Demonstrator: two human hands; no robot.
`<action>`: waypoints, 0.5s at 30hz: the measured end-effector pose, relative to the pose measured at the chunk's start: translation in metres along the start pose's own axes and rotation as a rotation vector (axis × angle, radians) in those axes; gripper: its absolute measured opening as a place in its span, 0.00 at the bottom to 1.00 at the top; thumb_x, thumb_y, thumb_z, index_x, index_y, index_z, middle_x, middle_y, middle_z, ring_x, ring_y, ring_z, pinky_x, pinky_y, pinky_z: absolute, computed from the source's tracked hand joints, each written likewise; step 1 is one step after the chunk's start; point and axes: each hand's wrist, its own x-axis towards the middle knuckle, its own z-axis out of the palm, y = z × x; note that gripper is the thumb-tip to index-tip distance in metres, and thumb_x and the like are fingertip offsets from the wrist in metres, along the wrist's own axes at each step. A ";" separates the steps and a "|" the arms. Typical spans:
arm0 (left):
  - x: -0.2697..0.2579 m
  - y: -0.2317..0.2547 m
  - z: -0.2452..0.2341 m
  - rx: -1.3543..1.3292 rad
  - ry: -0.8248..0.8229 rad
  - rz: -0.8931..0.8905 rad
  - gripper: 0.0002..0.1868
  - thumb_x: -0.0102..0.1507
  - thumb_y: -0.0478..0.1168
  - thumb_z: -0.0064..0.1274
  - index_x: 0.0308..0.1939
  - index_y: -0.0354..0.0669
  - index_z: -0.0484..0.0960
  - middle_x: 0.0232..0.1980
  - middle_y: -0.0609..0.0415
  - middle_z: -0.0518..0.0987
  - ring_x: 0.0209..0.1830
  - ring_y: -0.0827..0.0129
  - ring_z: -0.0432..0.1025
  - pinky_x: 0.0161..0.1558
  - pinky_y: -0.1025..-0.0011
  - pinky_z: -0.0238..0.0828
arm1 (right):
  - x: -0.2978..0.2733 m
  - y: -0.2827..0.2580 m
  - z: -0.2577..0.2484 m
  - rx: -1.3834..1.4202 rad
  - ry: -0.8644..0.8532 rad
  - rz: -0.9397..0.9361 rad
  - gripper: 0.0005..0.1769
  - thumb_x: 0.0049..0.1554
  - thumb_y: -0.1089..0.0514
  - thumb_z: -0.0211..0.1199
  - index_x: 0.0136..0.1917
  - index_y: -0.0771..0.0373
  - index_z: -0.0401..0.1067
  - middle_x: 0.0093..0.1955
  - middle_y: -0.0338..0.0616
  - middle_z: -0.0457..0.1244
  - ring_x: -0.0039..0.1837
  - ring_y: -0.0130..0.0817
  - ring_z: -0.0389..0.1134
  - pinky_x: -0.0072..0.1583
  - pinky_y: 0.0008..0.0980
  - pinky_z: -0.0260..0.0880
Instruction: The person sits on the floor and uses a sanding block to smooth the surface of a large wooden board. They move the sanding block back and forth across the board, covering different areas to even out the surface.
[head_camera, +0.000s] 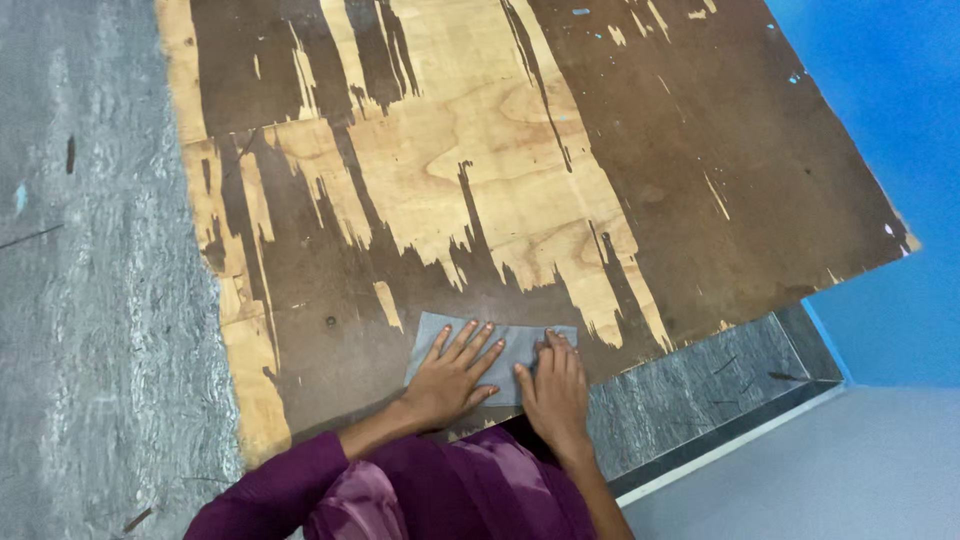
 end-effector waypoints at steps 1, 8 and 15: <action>0.002 -0.002 -0.002 -0.001 0.001 0.011 0.39 0.67 0.62 0.44 0.77 0.49 0.59 0.81 0.45 0.53 0.82 0.51 0.43 0.75 0.44 0.35 | 0.000 -0.002 0.004 0.021 0.045 -0.006 0.34 0.62 0.42 0.54 0.71 0.69 0.60 0.80 0.56 0.50 0.82 0.52 0.45 0.81 0.53 0.40; 0.072 -0.035 0.000 0.010 -0.055 -0.003 0.38 0.67 0.63 0.41 0.77 0.52 0.57 0.81 0.46 0.51 0.82 0.53 0.41 0.75 0.44 0.33 | 0.058 0.003 0.019 -0.085 0.062 0.043 0.43 0.64 0.38 0.47 0.80 0.70 0.47 0.84 0.59 0.39 0.84 0.55 0.36 0.77 0.58 0.33; 0.139 -0.073 0.008 0.080 0.108 -0.108 0.36 0.70 0.63 0.37 0.79 0.55 0.58 0.83 0.49 0.52 0.83 0.51 0.42 0.77 0.45 0.34 | 0.145 0.019 0.021 -0.073 0.051 0.093 0.44 0.65 0.36 0.43 0.82 0.67 0.44 0.86 0.56 0.37 0.86 0.52 0.33 0.78 0.62 0.26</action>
